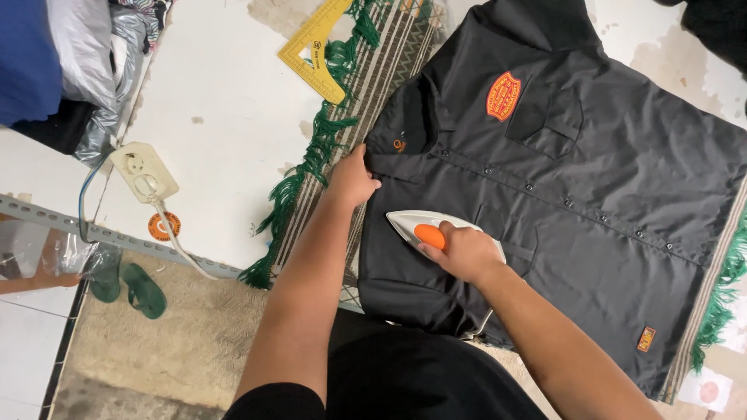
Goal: The person is ironing a black button-down shirt on a mat on the floor, using a hand iron and a spray bottle.
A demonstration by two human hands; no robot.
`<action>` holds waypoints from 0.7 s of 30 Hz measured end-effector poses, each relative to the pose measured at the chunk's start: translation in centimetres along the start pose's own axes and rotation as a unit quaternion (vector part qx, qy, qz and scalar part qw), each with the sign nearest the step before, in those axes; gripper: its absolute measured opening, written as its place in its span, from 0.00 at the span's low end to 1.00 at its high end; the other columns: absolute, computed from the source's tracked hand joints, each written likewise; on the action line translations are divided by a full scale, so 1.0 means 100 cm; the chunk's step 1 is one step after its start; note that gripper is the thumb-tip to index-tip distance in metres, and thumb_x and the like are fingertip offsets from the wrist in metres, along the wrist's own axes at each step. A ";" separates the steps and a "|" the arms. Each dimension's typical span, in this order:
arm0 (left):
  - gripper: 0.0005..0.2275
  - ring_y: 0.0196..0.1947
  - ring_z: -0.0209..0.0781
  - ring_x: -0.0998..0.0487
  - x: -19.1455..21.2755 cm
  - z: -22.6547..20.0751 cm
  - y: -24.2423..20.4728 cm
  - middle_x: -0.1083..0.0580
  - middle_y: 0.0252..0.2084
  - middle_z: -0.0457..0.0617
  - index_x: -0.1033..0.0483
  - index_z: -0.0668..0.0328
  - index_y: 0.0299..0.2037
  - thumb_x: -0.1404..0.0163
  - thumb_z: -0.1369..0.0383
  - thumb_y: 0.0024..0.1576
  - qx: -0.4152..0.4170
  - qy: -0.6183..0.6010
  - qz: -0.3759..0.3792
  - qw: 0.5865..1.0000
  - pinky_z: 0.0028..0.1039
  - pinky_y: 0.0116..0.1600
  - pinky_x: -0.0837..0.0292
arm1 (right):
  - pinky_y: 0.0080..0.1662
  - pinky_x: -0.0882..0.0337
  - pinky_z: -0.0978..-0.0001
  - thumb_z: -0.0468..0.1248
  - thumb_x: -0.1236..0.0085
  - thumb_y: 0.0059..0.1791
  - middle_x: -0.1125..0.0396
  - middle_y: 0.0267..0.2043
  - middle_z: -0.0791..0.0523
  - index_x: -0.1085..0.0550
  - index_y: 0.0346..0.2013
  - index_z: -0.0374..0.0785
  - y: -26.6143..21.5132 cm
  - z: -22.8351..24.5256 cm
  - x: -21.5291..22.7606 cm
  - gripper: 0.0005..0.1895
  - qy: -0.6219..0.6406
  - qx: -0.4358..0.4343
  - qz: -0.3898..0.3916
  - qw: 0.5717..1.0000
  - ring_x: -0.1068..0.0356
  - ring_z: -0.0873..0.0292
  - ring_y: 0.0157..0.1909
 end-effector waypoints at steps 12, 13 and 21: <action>0.33 0.59 0.57 0.23 -0.023 0.030 0.024 0.22 0.52 0.61 0.41 0.70 0.71 0.41 0.70 0.57 0.030 -0.046 -0.044 0.997 0.47 0.57 0.19 | 0.47 0.23 0.51 0.67 0.54 0.49 0.24 0.36 0.48 0.28 0.47 0.48 0.000 0.004 0.013 0.29 -0.005 -0.001 -0.002 1.000 0.22 0.41 0.45; 0.33 0.59 0.57 0.23 -0.021 0.025 0.019 0.22 0.52 0.61 0.41 0.70 0.71 0.41 0.70 0.57 0.030 -0.046 -0.044 0.998 0.47 0.57 0.19 | 0.47 0.23 0.51 0.67 0.54 0.49 0.24 0.36 0.48 0.28 0.47 0.48 0.000 0.003 0.013 0.29 -0.004 -0.001 -0.002 1.000 0.22 0.41 0.45; 0.16 0.49 0.60 0.19 -0.022 0.027 -0.004 0.21 0.45 0.62 0.37 0.64 0.56 0.45 0.72 0.62 -0.026 -0.077 -0.162 0.983 0.48 0.49 0.17 | 0.49 0.24 0.50 0.68 0.54 0.48 0.24 0.38 0.48 0.28 0.48 0.49 0.009 -0.005 0.008 0.30 -0.010 -0.011 0.002 1.000 0.22 0.41 0.46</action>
Point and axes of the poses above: each hand's wrist, its own y-axis towards the middle knuckle, its own x-axis out of the back of the hand, z = x × y, the point moved 8 cm from there along y, towards the middle knuckle
